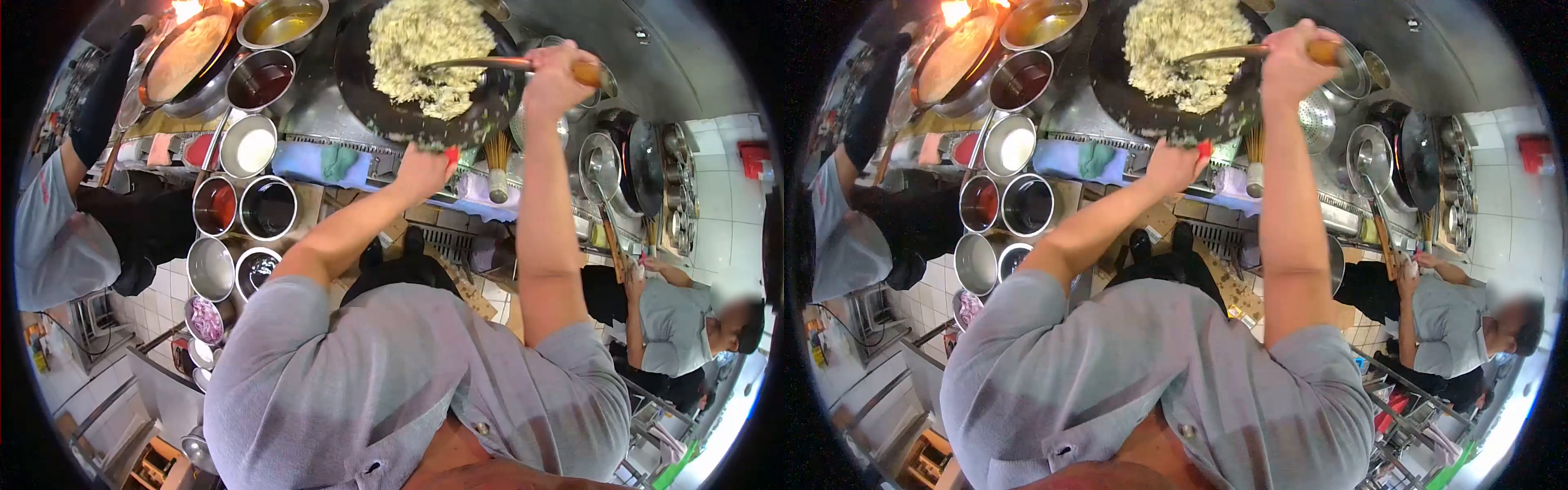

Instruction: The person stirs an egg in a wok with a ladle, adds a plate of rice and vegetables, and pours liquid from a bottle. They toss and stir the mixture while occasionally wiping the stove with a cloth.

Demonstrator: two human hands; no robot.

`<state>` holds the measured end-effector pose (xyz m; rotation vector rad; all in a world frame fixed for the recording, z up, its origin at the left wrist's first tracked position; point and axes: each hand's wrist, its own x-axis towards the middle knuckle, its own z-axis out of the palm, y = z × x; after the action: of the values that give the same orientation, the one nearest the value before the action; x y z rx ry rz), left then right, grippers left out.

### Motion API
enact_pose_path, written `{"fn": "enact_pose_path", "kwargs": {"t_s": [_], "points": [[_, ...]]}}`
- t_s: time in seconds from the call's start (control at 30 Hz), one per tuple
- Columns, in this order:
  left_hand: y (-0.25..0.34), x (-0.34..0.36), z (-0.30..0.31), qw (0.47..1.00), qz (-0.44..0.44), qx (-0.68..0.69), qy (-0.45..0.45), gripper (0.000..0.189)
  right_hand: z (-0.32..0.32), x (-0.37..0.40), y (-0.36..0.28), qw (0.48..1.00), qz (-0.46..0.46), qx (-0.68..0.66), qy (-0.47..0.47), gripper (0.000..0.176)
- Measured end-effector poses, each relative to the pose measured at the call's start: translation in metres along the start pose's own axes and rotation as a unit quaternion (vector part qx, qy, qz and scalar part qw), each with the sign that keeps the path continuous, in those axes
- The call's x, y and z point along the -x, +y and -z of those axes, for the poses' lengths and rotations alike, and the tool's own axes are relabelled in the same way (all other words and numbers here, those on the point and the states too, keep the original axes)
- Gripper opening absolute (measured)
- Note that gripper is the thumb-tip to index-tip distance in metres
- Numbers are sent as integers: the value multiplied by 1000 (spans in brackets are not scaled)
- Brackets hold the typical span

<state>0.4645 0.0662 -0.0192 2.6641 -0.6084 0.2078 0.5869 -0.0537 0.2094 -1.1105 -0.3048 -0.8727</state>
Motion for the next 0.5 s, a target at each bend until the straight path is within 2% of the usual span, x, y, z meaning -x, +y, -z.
{"fn": "enact_pose_path", "kwargs": {"t_s": [0.03,0.07,0.1,0.13,0.17,0.2,0.27,0.33,0.37,0.4,0.43,0.5], "points": [[11,25,8,1000,4,3,-4,46,7,-3,-17,998,-51,-22,-13,20],[19,37,29,999,-35,13,-9,45,9,-13,-34,994,-96,-48,-27,21],[23,37,53,997,-74,22,-15,45,11,-24,-50,986,-152,10,-62,20],[29,21,96,997,-72,22,-20,45,-7,-22,-80,983,-156,83,-57,22],[36,-10,154,996,-59,3,-68,45,-4,-33,-102,985,-140,62,-76,22],[36,-34,180,992,-47,-13,-115,44,4,-42,-113,987,-124,43,-97,22],[13,-72,154,997,-81,15,6,46,-2,-26,-88,993,-87,55,-58,21],[0,-67,69,996,-62,-31,59,43,-7,8,-30,995,-27,91,-3,23],[-1,-44,29,991,-43,-5,130,42,4,23,0,1000,-17,21,11,21],[-3,-21,7,992,-34,-21,124,40,17,30,7,1000,20,4,-16,21],[-3,4,12,996,-53,-12,71,40,18,26,-8,1000,2,-3,-8,21],[13,40,36,993,-46,5,-107,42,18,22,-57,1000,-17,-6,2,22]]}}
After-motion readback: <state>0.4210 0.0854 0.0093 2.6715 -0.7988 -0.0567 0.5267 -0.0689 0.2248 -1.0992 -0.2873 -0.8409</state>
